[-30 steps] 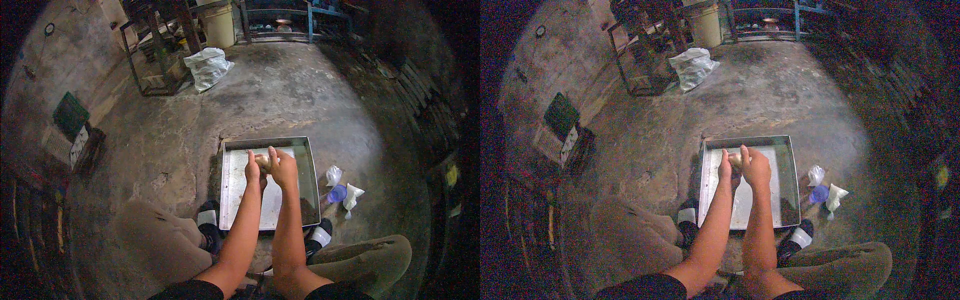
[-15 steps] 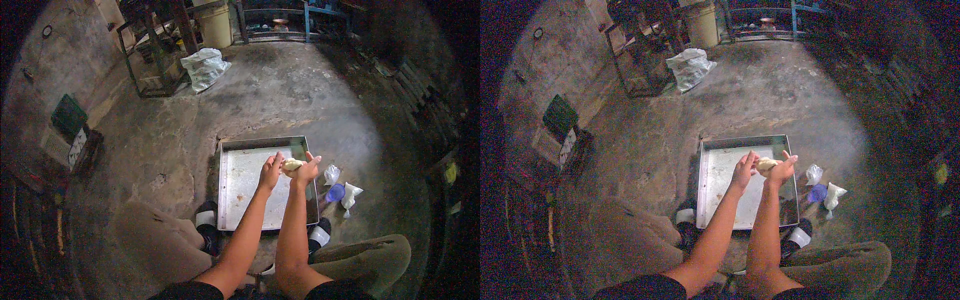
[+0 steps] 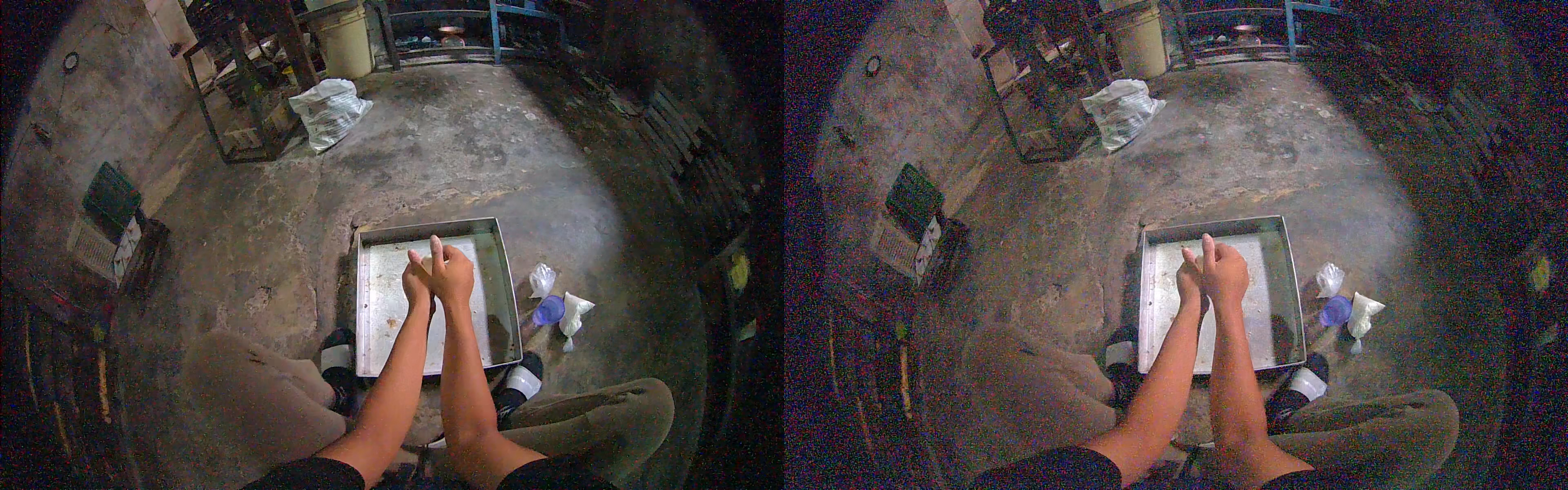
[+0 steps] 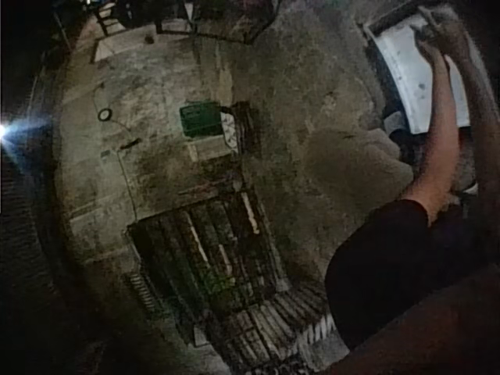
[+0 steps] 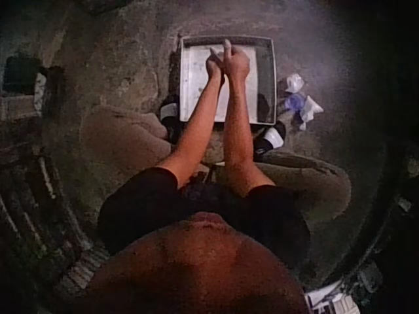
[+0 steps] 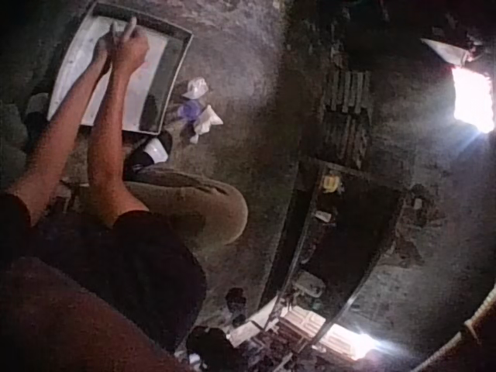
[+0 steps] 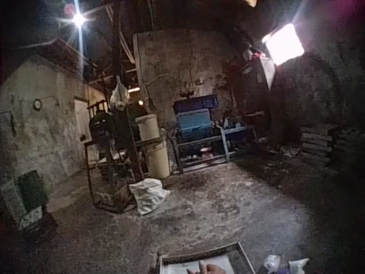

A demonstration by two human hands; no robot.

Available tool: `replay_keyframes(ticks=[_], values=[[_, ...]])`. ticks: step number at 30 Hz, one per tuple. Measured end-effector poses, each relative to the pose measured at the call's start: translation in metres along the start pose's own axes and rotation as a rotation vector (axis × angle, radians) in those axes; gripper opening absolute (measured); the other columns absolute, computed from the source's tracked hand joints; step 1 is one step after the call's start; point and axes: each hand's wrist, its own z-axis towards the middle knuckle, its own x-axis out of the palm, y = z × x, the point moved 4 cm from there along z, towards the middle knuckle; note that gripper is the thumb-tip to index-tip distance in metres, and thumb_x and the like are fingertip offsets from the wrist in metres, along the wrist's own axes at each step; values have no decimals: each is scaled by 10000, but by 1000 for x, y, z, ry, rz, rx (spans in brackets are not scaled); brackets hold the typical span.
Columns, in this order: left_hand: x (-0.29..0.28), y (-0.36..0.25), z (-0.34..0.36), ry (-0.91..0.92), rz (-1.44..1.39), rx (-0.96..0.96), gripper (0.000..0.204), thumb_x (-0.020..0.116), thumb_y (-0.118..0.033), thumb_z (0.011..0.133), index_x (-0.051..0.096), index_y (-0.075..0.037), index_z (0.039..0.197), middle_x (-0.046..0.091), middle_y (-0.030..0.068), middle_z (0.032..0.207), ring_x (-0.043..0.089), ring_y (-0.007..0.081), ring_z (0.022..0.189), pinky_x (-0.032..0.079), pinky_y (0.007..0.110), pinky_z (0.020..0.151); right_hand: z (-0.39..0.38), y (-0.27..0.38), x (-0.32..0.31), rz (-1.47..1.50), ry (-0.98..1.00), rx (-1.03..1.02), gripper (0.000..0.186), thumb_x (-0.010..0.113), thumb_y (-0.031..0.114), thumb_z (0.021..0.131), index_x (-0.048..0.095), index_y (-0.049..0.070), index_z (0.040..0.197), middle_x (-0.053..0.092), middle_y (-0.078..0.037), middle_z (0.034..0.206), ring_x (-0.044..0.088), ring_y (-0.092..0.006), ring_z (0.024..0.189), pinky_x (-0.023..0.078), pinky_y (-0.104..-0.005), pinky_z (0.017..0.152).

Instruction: The person kneads a piece of dough by hand inside a metal tray, repeatedly folding and pressing it against the tray surface.

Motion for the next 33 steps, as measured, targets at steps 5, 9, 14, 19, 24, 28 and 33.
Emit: replay_keyframes(ticks=[5,9,14,19,24,28,33], values=[[-7,-53,-32,-102,223,111,711,487,-622,917,599,1,593,575,95,560,521,210,555,414,384,569,-1,6,-9,12,-18,41,570,519,519,924,693,-9,799,656,-195,711,631,-354,627,484,-405,628],[-10,-64,-29,-179,128,121,701,537,-575,916,581,15,542,545,79,501,489,196,502,399,384,536,2,3,-5,54,-28,20,570,503,507,936,690,-6,773,665,-181,701,642,-334,635,486,-411,631],[5,-65,-33,-125,-83,117,758,347,-680,938,635,-18,704,636,73,731,560,173,698,437,351,644,5,-7,6,222,138,148,548,487,475,952,655,-13,767,668,-160,702,659,-282,668,491,-394,641],[34,-36,-13,599,-73,55,857,199,-701,936,475,7,1332,589,89,1219,517,190,1145,352,336,1025,14,-37,2,779,-194,390,534,465,472,972,641,-19,856,623,-75,783,587,-189,626,473,-337,560],[30,-70,-55,1028,269,68,783,299,-656,954,471,-19,1375,545,105,1318,493,202,1204,358,361,1036,17,-92,-28,1024,-362,615,503,489,516,960,589,75,739,581,-23,638,544,-157,472,467,-314,471],[22,-74,-42,756,319,88,510,520,-366,986,495,-21,1360,493,124,1408,506,219,1242,343,326,1073,16,-89,-33,865,-342,479,603,495,509,959,617,-1,662,603,-66,579,602,-192,536,484,-364,510],[38,-98,-66,971,149,464,484,469,-385,1002,532,-34,1329,504,122,1396,471,242,1284,336,350,1084,32,-96,-31,481,-101,497,654,396,556,975,669,-19,826,654,-116,743,654,-250,742,504,-388,738]])
